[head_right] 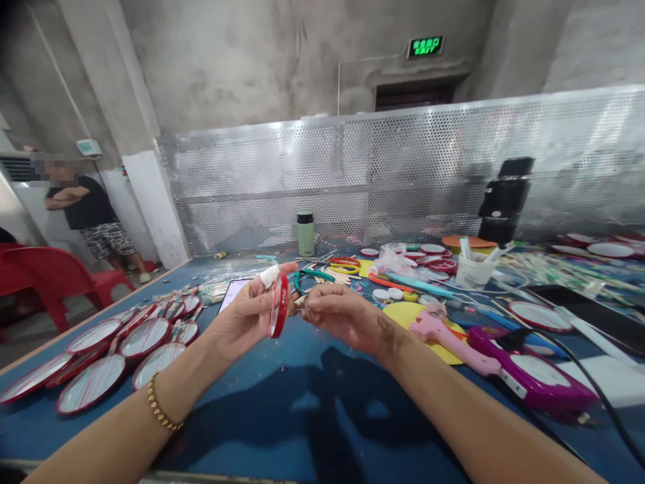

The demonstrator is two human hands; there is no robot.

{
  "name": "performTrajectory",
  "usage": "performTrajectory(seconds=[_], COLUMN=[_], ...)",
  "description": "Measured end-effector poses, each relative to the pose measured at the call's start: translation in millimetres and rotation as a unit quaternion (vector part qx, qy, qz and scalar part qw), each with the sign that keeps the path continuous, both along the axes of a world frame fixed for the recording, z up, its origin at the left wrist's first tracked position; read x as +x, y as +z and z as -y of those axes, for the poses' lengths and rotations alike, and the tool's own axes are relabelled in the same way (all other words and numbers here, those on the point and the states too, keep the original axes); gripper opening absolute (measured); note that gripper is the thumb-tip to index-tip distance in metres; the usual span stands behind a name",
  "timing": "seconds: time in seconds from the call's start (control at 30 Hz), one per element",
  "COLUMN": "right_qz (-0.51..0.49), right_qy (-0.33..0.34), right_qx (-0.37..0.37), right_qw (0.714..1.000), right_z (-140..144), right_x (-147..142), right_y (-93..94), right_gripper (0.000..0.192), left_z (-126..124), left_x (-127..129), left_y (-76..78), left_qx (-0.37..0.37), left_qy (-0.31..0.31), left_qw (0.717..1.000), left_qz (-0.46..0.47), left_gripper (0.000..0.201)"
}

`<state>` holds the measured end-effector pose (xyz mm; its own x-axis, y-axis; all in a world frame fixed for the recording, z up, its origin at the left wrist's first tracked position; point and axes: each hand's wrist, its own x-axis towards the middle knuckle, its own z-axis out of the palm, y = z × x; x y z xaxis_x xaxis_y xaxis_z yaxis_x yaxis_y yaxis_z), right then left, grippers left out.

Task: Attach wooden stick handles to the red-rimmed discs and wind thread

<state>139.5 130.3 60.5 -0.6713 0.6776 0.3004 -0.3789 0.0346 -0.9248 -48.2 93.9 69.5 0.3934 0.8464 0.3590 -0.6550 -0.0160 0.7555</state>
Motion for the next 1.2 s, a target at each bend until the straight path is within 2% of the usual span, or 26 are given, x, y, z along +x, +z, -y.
performTrajectory(seconds=[0.17,0.3,0.37,0.5,0.6,0.67,0.77,0.9,0.97,1.07,1.2], right_qz=[-0.100,-0.057,-0.036,-0.045,-0.018,0.012,0.059,0.157,0.212,0.251,0.249], right_qy=[-0.053,-0.096,-0.090,-0.051,-0.047,-0.077,-0.156,-0.238,-0.245,-0.246,-0.238], right_qx=[0.000,-0.014,-0.017,-0.026,-0.030,-0.022,0.019,0.122,0.167,0.229,0.262], right_qw=[0.994,0.994,0.995,0.997,0.998,0.997,0.986,0.951,0.931,0.908,0.902], right_z=[12.2,20.5,21.6,18.2,12.7,9.5,7.2,3.8,0.5,-3.0,-0.9], right_x=[-6.6,-10.2,-9.7,-5.8,1.4,9.0,21.1,27.0,24.0,15.4,5.1], right_y=[11.5,18.6,19.4,16.4,15.4,18.3,26.5,28.9,22.8,10.6,2.0], right_gripper=[0.033,0.035,0.035,0.020,0.042,0.056,0.068,0.075,0.074,0.072,0.071], left_z=[4.8,9.9,10.8,8.8,4.4,-0.4,-9.6,-17.4,-17.2,-14.1,-10.7], left_x=[2.9,4.5,4.6,1.2,-1.5,-1.9,-1.7,-1.5,-0.7,1.9,4.8], left_y=[0.6,2.6,3.0,4.1,5.0,3.8,-2.1,-12.0,-15.0,-16.8,-17.2], left_qx=[0.016,0.027,0.034,0.021,0.006,-0.010,-0.028,-0.009,0.005,0.021,0.038], left_qy=[0.004,0.007,-0.001,0.024,0.060,0.101,0.203,0.333,0.349,0.342,0.347], left_qw=[1.000,0.999,0.999,0.999,0.998,0.995,0.978,0.934,0.919,0.913,0.902], left_qz=[-0.021,-0.039,-0.041,-0.027,-0.015,-0.010,-0.024,-0.127,-0.181,-0.224,-0.254], left_gripper=[0.056,0.059,0.059,0.059,0.057,0.054,0.048,0.048,0.052,0.056,0.053])
